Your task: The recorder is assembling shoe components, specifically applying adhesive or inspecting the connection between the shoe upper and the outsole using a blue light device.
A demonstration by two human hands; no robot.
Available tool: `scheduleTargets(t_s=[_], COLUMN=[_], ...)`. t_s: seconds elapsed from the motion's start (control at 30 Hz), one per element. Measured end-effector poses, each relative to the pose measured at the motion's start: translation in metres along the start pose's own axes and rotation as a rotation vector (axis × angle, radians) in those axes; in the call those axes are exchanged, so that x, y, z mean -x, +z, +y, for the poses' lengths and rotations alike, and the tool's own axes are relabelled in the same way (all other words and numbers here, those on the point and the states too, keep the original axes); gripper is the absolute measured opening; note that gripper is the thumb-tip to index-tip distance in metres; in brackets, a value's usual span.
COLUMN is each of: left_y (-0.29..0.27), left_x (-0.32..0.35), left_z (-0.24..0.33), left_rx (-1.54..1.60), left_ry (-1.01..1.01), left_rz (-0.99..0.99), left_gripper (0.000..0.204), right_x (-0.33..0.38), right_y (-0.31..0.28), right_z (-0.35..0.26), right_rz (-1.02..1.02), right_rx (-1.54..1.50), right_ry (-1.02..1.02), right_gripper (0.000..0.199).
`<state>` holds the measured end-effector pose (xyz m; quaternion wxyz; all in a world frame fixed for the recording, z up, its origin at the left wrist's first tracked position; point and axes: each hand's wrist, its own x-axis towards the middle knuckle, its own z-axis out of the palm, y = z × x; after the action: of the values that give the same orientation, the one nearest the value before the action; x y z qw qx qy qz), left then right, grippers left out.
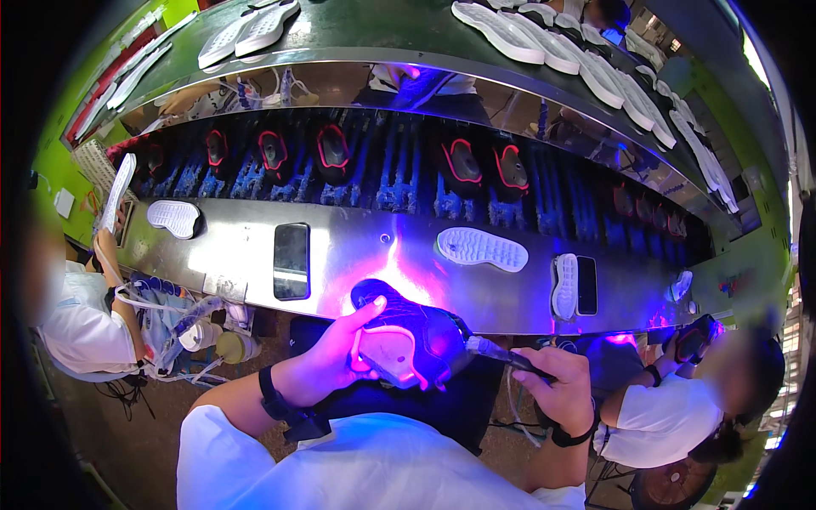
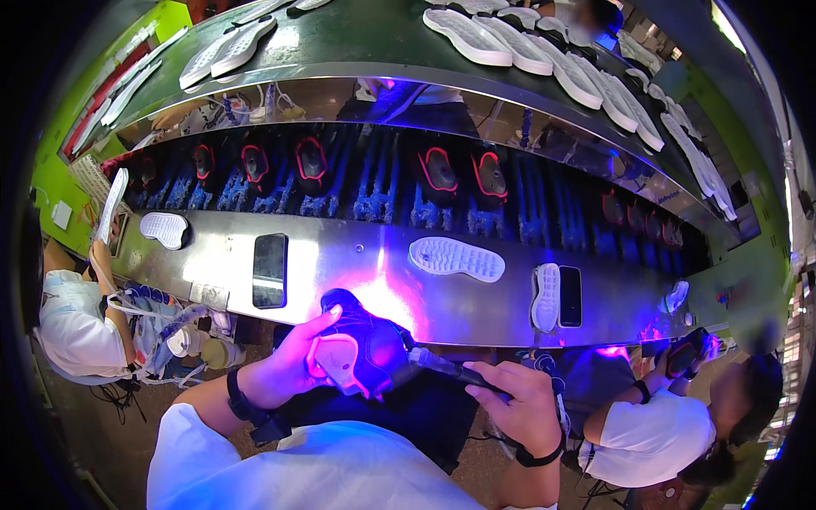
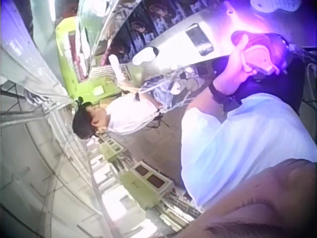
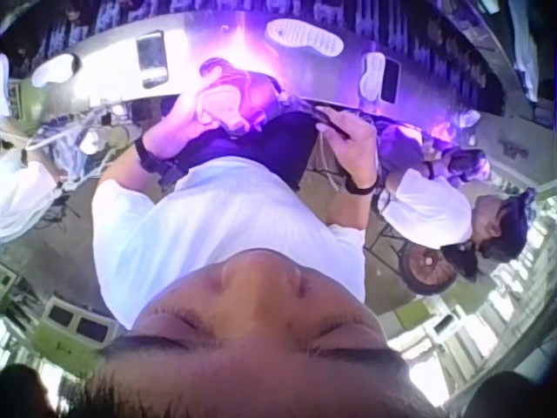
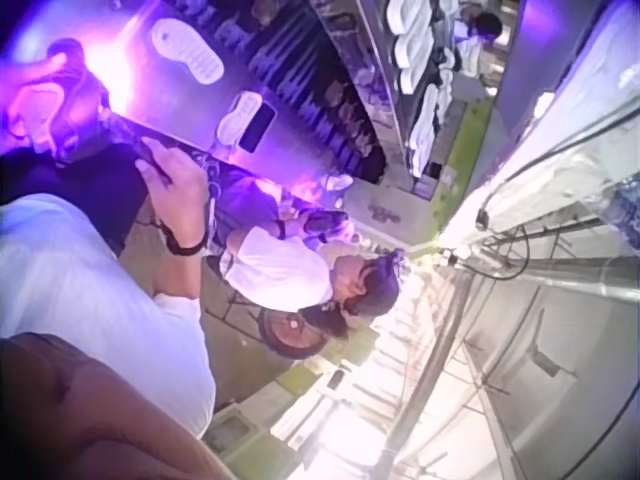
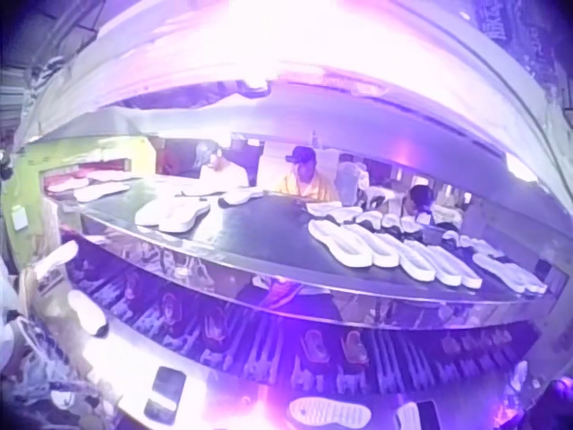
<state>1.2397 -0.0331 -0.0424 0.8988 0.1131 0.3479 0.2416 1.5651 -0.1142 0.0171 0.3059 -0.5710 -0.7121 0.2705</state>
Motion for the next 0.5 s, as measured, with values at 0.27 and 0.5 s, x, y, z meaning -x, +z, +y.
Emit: scheduleTargets(t_s=[0.27,0.5], left_y=[-0.017,-0.042], left_x=[-0.002,0.000], left_z=[-0.013,-0.038], left_rx=[0.331,0.736], left_ry=[-0.090,-0.373], left_rz=[-0.328,-0.176], left_gripper=[0.055,0.073], right_x=[-0.019,-0.036], right_y=[-0.006,0.008], right_z=[-0.012,-0.024], right_rz=[0.001,-0.012], right_rx=[0.019,0.058], right_ry=[-0.004,-0.045], right_gripper=[0.041,0.039])
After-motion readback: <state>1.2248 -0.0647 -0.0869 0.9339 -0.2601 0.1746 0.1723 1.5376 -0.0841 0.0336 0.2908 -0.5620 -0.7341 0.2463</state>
